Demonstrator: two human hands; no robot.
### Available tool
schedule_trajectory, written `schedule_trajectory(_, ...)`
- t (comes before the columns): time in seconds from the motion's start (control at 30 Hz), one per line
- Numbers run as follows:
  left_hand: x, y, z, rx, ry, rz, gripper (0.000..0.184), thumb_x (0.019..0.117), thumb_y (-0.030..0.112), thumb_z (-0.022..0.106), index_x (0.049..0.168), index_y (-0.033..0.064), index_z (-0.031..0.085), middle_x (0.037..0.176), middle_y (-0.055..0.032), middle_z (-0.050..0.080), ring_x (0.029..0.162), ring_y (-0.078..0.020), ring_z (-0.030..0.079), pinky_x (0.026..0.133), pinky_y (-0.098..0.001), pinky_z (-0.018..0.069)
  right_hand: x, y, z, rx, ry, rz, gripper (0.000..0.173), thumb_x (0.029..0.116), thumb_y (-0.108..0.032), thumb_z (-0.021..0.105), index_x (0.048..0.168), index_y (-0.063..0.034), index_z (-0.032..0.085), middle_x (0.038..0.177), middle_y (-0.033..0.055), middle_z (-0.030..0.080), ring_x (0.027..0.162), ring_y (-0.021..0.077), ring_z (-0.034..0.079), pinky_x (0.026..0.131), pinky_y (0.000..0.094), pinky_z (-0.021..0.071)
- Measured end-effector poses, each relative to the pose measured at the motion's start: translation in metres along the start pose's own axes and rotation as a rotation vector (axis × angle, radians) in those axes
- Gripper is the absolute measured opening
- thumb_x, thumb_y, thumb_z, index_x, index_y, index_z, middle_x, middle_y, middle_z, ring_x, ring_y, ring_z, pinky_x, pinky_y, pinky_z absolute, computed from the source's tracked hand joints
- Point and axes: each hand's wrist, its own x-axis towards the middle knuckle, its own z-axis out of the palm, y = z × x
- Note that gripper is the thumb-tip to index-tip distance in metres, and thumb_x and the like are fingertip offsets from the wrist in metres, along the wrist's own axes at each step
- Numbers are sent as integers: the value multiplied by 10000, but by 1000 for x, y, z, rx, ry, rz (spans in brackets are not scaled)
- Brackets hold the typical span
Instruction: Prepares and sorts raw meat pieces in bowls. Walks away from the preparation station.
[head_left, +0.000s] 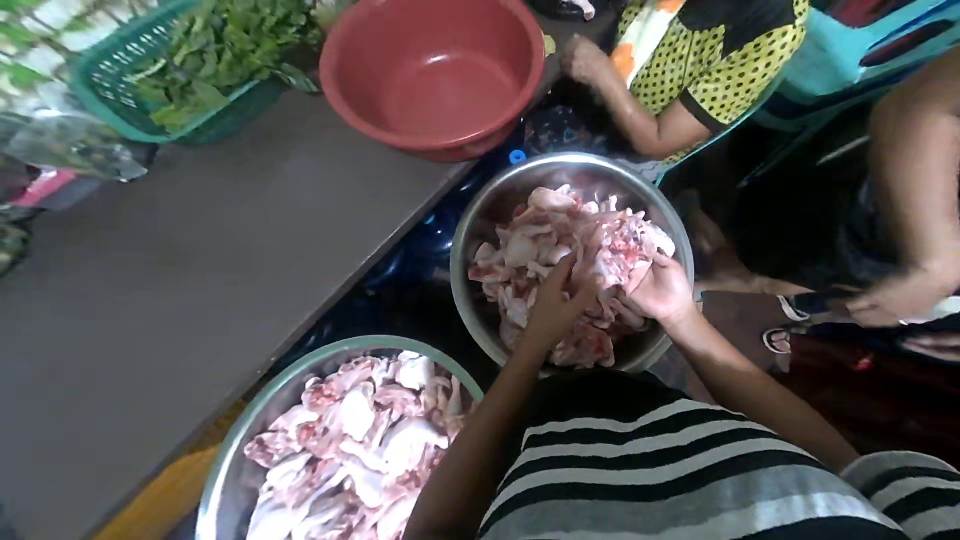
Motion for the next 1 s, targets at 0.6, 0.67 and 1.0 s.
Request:
schedule_trajectory(0.6,1,14,19,-500,-95,-50,698,965,130,626,1581,187,303,1453,-123,544,1219,-197,611,996,-413,539,-47,-10,12,-918,23,-360,522,1051,-71,397,1558,-193,378,1408,39,573,1096,142,649,919,351,568)
schedule_trajectory(0.67,-3,19,20,-563,-43,-49,670,956,113,635,1547,205,334,1416,-108,560,1206,-208,614,981,-435,547,-55,-8,9,-1063,-108,-493,530,1036,-173,411,1566,-170,398,1558,30,463,1324,162,537,1082,387,484)
schedule_trajectory(1.0,-7,28,29,-452,207,-43,638,913,56,646,1469,186,361,1294,-102,594,1059,-181,648,843,-386,568,-61,-4,21,-1466,-223,-712,390,1053,-172,500,1408,-35,586,1390,109,587,1201,102,612,988,270,543)
